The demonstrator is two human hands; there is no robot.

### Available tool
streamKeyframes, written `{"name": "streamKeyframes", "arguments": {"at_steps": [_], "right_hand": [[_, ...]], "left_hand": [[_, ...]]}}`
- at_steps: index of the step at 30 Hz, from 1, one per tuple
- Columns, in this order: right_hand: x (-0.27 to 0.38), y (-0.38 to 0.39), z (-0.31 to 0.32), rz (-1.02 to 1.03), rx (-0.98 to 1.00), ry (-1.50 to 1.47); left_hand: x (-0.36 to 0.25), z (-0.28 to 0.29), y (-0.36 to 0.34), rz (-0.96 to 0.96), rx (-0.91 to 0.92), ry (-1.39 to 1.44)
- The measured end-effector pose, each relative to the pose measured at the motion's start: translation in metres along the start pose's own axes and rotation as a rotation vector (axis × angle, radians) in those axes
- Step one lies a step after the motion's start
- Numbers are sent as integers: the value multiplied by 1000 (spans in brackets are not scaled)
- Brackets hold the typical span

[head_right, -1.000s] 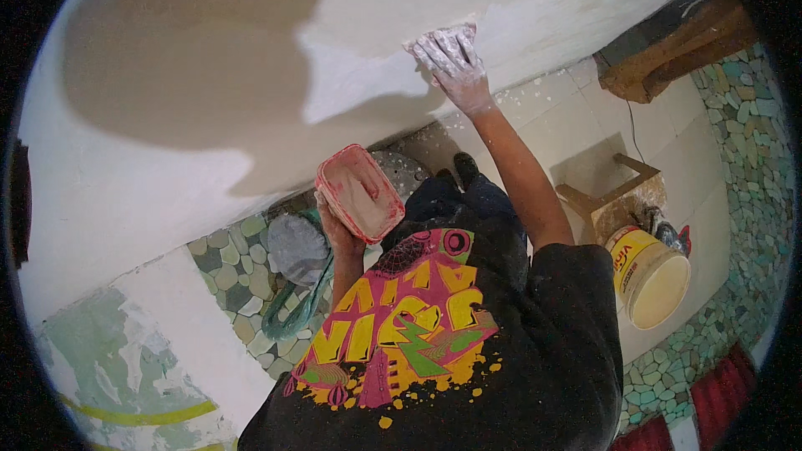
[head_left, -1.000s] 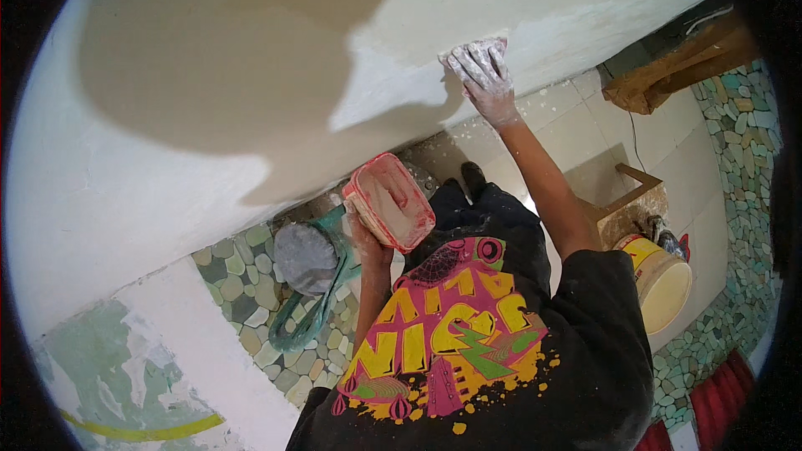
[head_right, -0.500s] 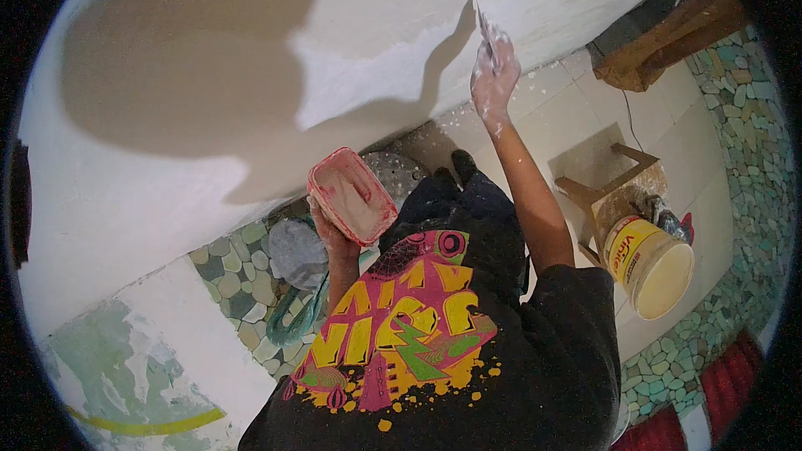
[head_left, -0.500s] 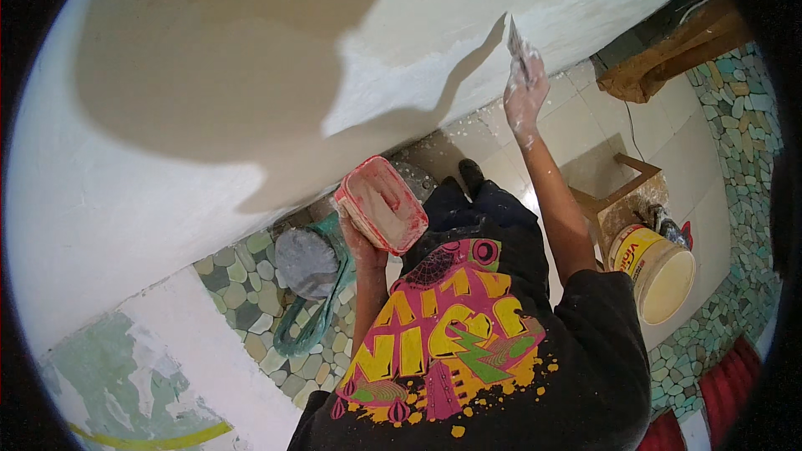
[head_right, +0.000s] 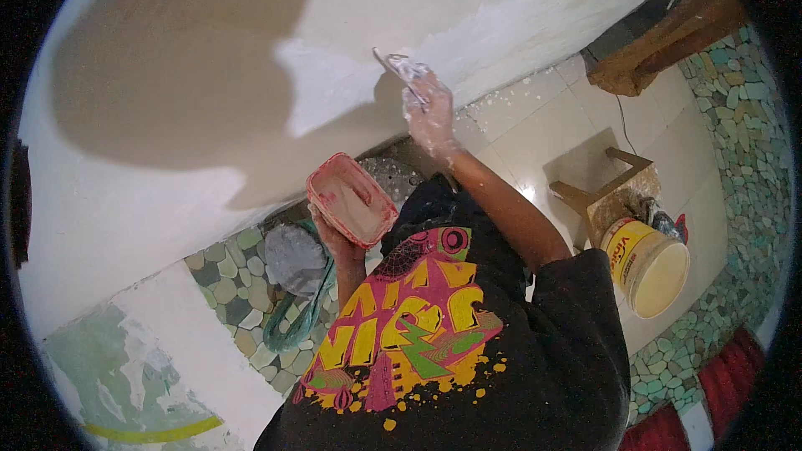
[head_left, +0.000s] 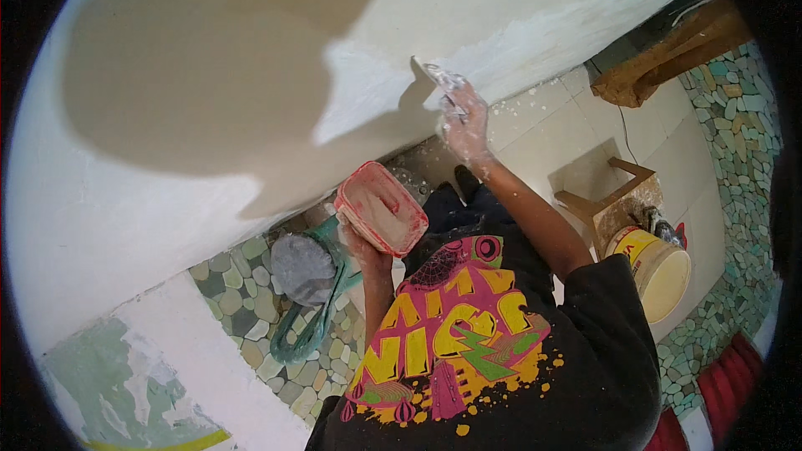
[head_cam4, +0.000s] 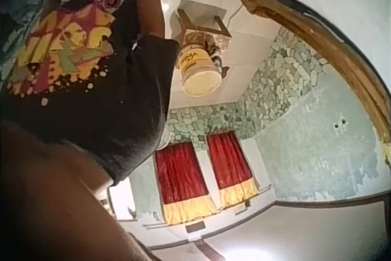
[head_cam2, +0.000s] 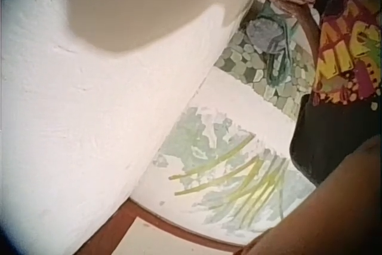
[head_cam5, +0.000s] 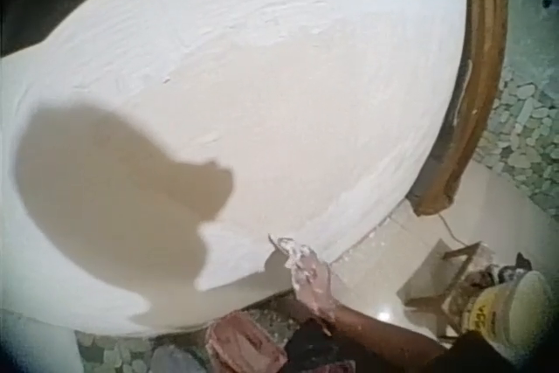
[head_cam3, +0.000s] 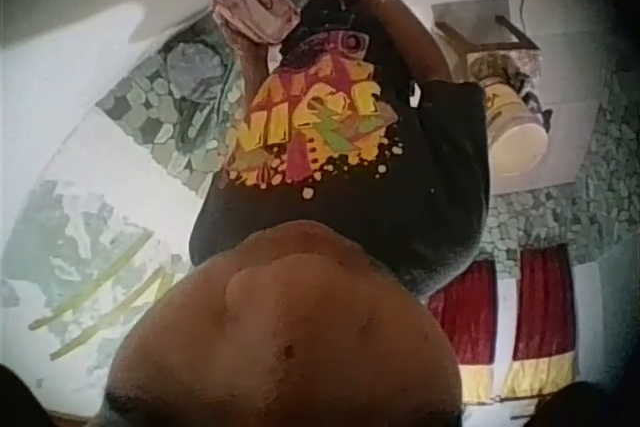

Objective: The recorder is applying white plaster or filler to a wall using a spatula and a small container.

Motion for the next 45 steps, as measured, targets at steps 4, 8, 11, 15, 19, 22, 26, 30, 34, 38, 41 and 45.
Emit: {"name": "streamKeyframes", "arguments": {"at_steps": [4, 8, 11, 15, 19, 22, 26, 30, 34, 38, 41, 45], "right_hand": [[-6, 6, 46, 224, -28, 297], [-12, -3, 73, 351, 56, 822], [-22, -18, 74, 453, 198, 1001], [-67, -15, 65, 437, 225, 1061], [-106, 6, 72, 249, 303, 1051], [-113, 13, 85, 104, 232, 924], [-93, -1, 103, -60, -157, 294], [-53, -32, 115, 18, -333, 320], [-21, -40, 75, -212, -423, -102], [9, -15, 15, -465, -276, -405], [-19, -3, -19, -178, -24, -544], [-19, 2, -17, -66, 61, -104]], "left_hand": [[-3, 2, 1, -27, 16, -12], [-4, 8, -1, 6, 9, 4], [-5, 7, -1, -1, 19, -28], [-8, -6, -6, 39, 24, -26], [-8, -4, -15, 80, 55, -39], [-5, -7, -12, 95, 0, -80], [-4, -9, -8, 91, -6, -124], [-1, -4, -7, 63, 1, -129], [-1, -11, -6, 58, -19, -103], [3, 1, -9, 34, -2, -54], [3, 0, -13, 37, -15, -106], [0, 1, -17, 37, -4, -63]]}}
Point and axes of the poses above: each hand's wrist, its own y-axis away from the middle knuckle, its own z-axis out of the back of the hand, x = y × z, the point moved 2 cm from there along -y, towards the middle knuckle, and after that the axes turned 9 degrees about x, right-handed, at the moved point
